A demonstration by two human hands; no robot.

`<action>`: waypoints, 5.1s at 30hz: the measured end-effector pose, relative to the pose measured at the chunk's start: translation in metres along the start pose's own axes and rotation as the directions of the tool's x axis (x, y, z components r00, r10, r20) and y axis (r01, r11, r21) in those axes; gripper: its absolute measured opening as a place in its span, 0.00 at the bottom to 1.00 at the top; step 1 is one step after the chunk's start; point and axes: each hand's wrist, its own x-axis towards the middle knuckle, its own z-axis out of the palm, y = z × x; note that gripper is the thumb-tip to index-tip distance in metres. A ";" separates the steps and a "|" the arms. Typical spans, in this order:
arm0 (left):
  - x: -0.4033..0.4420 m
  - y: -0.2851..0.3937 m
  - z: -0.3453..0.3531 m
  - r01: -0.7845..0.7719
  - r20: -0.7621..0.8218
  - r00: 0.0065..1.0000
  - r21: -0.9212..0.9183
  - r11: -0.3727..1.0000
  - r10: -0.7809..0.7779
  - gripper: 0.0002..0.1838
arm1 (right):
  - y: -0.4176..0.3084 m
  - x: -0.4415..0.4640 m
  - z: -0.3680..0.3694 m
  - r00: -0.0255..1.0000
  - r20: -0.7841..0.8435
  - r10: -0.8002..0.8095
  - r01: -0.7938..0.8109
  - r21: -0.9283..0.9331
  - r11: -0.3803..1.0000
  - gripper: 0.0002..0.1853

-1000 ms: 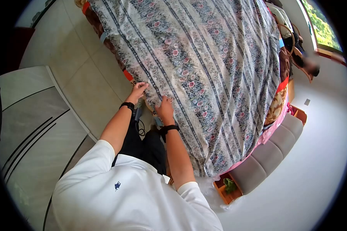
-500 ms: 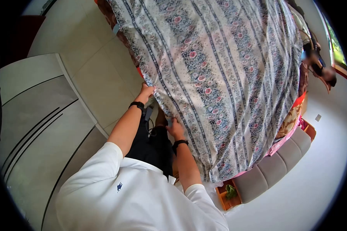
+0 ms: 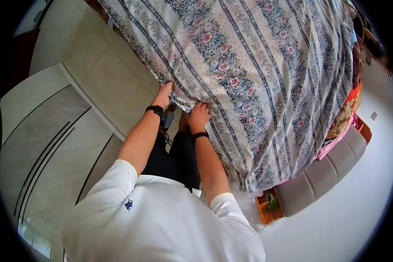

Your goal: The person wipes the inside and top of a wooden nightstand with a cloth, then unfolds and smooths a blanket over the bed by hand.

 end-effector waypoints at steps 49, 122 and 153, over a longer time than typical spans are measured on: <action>-0.070 0.357 -0.219 -0.189 0.126 0.920 -0.686 0.702 0.371 0.51 | 0.002 -0.034 -0.263 0.882 -0.158 -0.444 0.468 0.411 0.783 0.22; 0.345 0.793 -0.376 -0.106 0.218 0.959 -0.316 0.943 0.181 0.38 | -0.524 0.201 -0.461 0.985 -0.155 0.075 0.011 0.489 0.872 0.13; 0.345 0.743 -0.464 0.141 0.509 0.813 0.302 0.943 -0.284 0.53 | -0.603 0.205 -0.419 0.893 -0.257 0.369 -0.385 -0.011 0.923 0.07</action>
